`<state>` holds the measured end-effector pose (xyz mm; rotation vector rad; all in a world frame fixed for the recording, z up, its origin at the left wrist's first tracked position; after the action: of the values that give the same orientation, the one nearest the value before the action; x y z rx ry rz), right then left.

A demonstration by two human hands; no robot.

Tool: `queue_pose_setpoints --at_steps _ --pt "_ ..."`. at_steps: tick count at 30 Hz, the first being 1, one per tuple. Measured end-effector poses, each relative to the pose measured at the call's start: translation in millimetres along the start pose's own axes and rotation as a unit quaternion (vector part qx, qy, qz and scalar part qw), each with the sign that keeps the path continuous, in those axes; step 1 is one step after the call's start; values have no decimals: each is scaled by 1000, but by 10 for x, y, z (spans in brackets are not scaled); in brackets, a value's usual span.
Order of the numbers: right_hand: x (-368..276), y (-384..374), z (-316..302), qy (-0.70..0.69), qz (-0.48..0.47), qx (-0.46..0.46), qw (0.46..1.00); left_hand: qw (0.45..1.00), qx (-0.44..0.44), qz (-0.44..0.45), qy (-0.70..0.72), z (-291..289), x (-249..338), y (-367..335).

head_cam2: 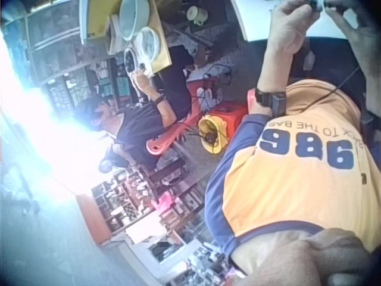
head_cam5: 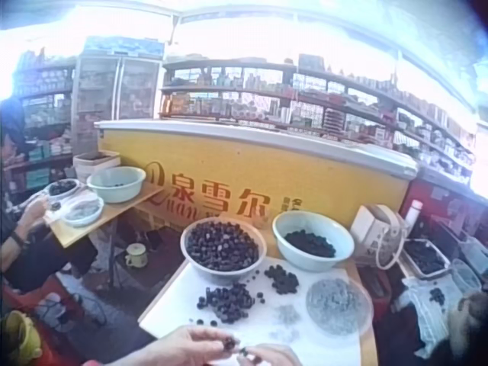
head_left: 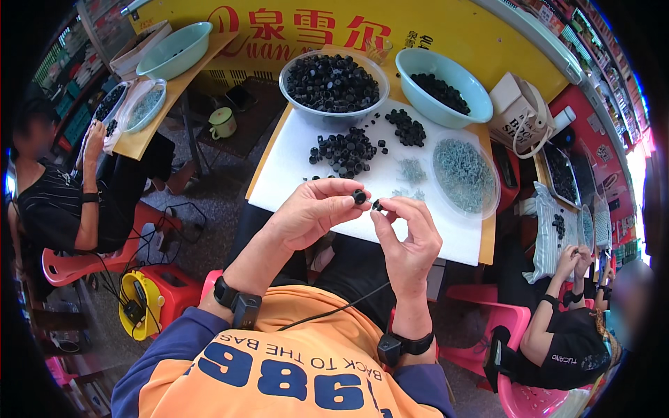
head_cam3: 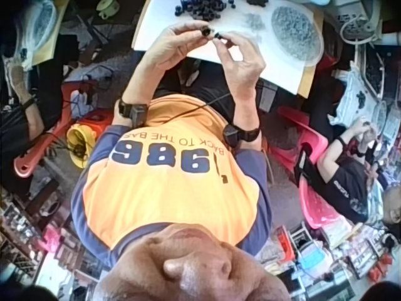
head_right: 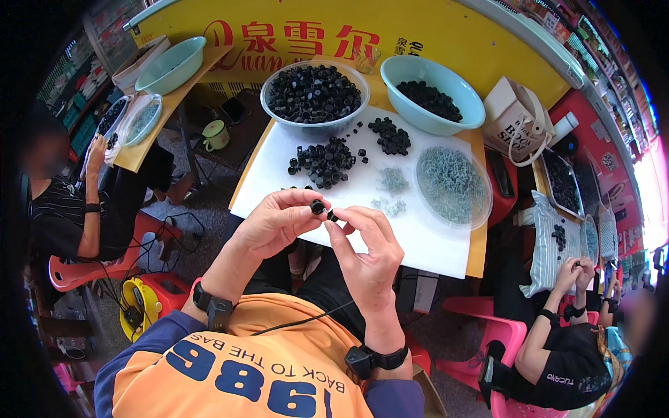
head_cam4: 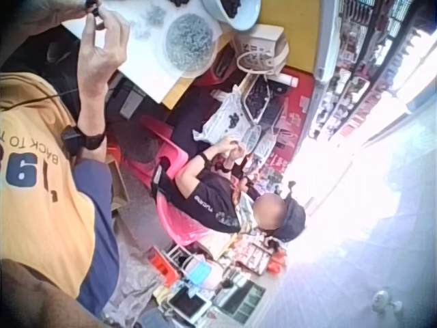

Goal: Assembling small black plastic components by hand at a workbench.

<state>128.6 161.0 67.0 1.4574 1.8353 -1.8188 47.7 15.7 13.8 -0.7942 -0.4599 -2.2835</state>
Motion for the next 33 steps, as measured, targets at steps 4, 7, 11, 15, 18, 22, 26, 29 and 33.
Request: queue_pose_setpoints --at_steps 4,7,11,15,18,22,26,29,33 --pt "-15 -4 9 8 3 -1 1000 1000 3 -18 25 -26 -26 3" --pt "-9 2 5 16 11 1 1000 999 4 -35 39 -43 -52 -1" --pt "9 9 3 14 15 0 1000 999 17 -34 31 -43 -68 -9" --pt "-16 4 21 15 24 -12 1000 999 24 -24 24 -60 -80 -13" --pt "-8 5 27 18 26 -21 999 999 28 -14 18 -55 -81 -15" --pt "0 9 35 26 21 -29 999 999 34 -4 -12 -53 -79 -20" --pt "6 11 48 29 25 -34 999 999 8 9 -36 -57 -77 -26" --pt "37 12 47 20 21 -36 999 999 -3 15 -40 -59 -84 -31" --pt "81 2 40 -17 80 -60 995 1000 -21 -9 -7 -29 -64 -14"
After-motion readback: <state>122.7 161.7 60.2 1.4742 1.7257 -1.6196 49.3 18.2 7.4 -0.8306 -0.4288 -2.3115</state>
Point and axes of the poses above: each hand's wrist, its own y-axis away from the middle knuckle, its own z-axis out of the palm, x = y × z, the point moved 4 cm from there along -y, towards the middle knuckle, and after that the axes turned 4 degrees about -z, right-handed, at the moved point
